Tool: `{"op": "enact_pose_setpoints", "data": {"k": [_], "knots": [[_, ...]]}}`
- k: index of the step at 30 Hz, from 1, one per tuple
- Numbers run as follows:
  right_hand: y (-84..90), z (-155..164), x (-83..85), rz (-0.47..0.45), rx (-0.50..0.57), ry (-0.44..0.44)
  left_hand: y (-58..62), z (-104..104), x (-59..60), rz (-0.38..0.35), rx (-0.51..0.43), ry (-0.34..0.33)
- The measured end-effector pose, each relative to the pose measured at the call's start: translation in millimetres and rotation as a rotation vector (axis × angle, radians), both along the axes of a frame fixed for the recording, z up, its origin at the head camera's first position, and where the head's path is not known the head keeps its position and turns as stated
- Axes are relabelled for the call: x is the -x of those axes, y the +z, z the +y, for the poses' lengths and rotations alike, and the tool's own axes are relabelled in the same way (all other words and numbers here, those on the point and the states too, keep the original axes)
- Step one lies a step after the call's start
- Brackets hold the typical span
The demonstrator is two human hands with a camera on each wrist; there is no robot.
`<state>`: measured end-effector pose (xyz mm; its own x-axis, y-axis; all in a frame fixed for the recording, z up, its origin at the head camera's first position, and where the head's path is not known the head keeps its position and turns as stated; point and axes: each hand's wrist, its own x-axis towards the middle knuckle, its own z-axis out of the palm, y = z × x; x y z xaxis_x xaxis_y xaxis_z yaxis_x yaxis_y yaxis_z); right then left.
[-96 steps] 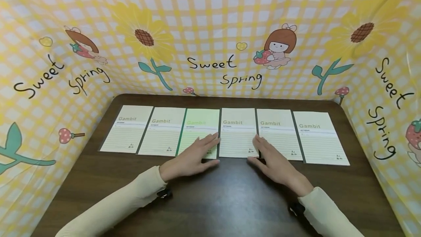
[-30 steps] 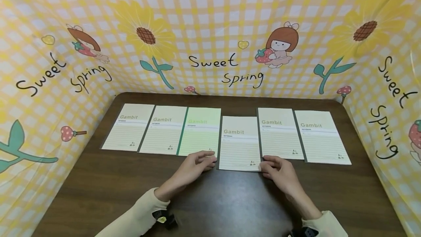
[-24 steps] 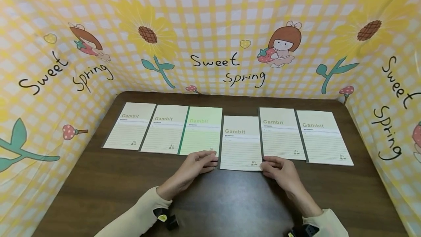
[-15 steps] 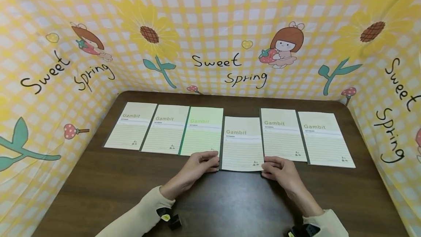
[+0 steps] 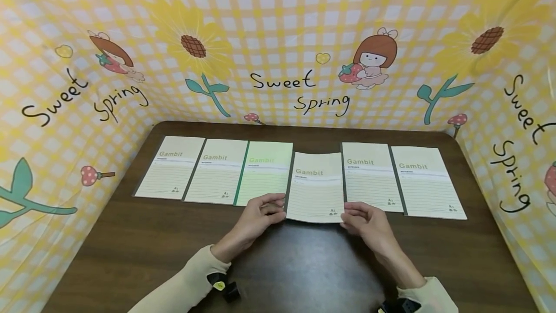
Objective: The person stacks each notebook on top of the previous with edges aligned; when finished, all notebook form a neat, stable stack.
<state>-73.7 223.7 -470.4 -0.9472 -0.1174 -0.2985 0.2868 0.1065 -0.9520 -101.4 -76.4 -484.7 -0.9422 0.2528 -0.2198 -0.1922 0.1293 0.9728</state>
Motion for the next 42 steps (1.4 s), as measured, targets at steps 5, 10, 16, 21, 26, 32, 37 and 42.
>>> {"op": "enact_pose_setpoints", "data": {"k": [5, 10, 16, 21, 26, 32, 37, 42], "knots": [[-0.5, -13.1, 7.0, 0.037, -0.026, 0.009, 2.9, -13.6, 2.4, 0.005, 0.001, 0.016], [-6.7, -32.7, 16.0, 0.071, -0.01, 0.025, 1.2, -31.8, 4.9, 0.005, 0.016, 0.058], [-15.8, -55.8, 28.6, 0.082, 0.049, 0.046, 2.1, -53.7, 10.1, -0.011, 0.046, 0.111], [-23.0, -76.7, 39.9, 0.071, 0.086, 0.047, 3.8, -70.9, 15.7, -0.003, 0.078, 0.145], [-28.4, -94.5, 48.1, 0.07, 0.088, 0.049, 4.6, -83.5, 21.1, 0.047, 0.165, 0.168], [-32.6, -110.0, 50.8, 0.141, -0.08, 0.058, 5.3, -90.2, 26.6, 0.176, 0.397, 0.181], [-32.8, -116.4, 52.2, 0.202, -0.235, 0.058, 3.9, -95.0, 29.8, 0.233, 0.466, 0.159], [-32.7, -117.9, 54.8, 0.239, -0.308, 0.081, 3.7, -96.9, 30.5, 0.23, 0.474, 0.143]]}}
